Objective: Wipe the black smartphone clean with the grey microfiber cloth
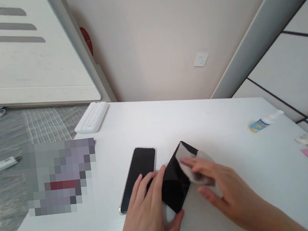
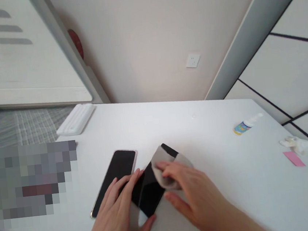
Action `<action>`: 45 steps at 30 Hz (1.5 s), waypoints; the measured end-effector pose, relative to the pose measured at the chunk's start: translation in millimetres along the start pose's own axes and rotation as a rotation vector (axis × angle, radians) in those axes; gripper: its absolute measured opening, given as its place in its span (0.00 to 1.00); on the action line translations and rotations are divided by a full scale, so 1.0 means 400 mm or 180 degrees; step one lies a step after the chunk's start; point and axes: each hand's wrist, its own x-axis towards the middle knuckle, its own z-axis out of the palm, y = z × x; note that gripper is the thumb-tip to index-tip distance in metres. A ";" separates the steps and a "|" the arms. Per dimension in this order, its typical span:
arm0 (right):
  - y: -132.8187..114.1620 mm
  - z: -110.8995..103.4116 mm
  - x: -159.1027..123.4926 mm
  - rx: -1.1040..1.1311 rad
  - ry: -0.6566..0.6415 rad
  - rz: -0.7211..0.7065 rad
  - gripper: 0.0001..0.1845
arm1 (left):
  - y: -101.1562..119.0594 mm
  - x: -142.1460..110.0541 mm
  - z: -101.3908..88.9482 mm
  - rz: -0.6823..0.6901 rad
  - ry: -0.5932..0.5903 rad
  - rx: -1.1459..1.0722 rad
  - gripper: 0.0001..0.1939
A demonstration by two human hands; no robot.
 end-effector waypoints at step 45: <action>0.019 0.054 0.033 -0.0584 -0.0319 -0.1021 0.34 | -0.002 0.000 -0.002 -0.0135 0.0079 -0.0100 0.56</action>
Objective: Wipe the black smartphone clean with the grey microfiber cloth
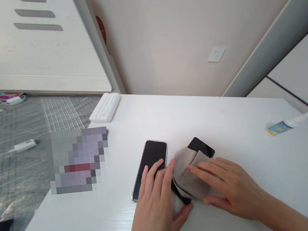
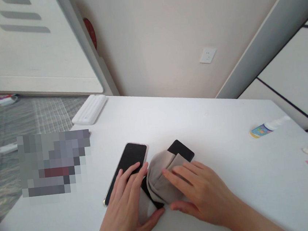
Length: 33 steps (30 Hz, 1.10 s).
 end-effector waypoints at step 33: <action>0.060 -0.079 -0.130 -0.0201 0.0226 0.0078 0.12 | -0.006 -0.003 0.000 0.0288 0.0277 0.0261 0.39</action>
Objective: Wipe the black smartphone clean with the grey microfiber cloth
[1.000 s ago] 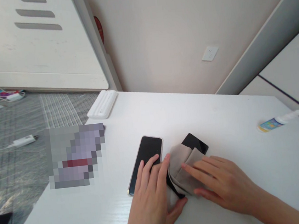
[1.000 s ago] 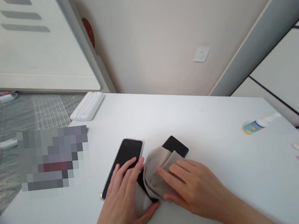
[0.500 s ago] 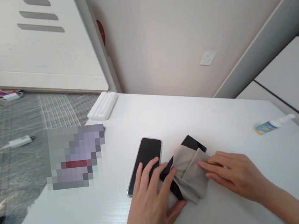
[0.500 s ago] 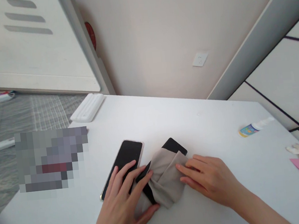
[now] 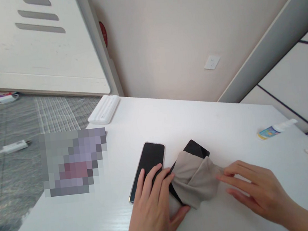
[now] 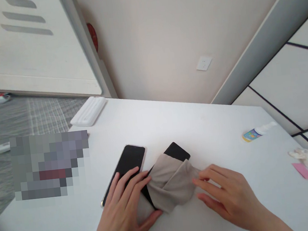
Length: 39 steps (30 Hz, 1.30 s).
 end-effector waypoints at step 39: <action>-0.042 0.049 -0.047 -0.0743 -0.0054 0.0016 0.18 | 0.007 -0.002 0.007 -0.0012 0.0063 -0.0425 0.20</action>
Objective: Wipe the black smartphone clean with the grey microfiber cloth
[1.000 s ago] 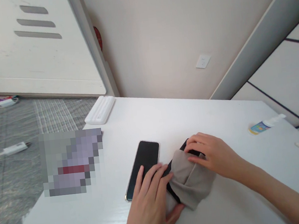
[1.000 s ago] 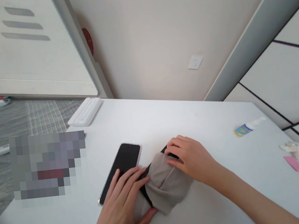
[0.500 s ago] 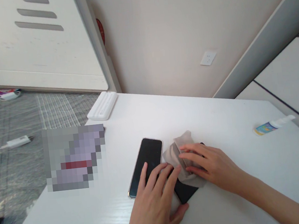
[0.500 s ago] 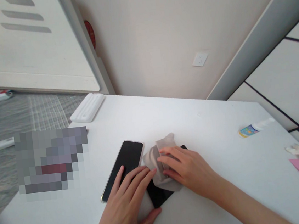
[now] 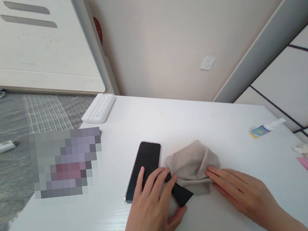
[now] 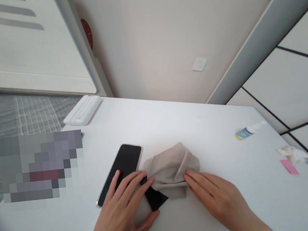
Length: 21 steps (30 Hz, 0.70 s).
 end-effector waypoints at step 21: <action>-0.065 0.035 0.109 -0.0123 -0.0451 -0.0776 0.39 | -0.001 0.003 -0.003 -0.0001 -0.0263 0.0274 0.52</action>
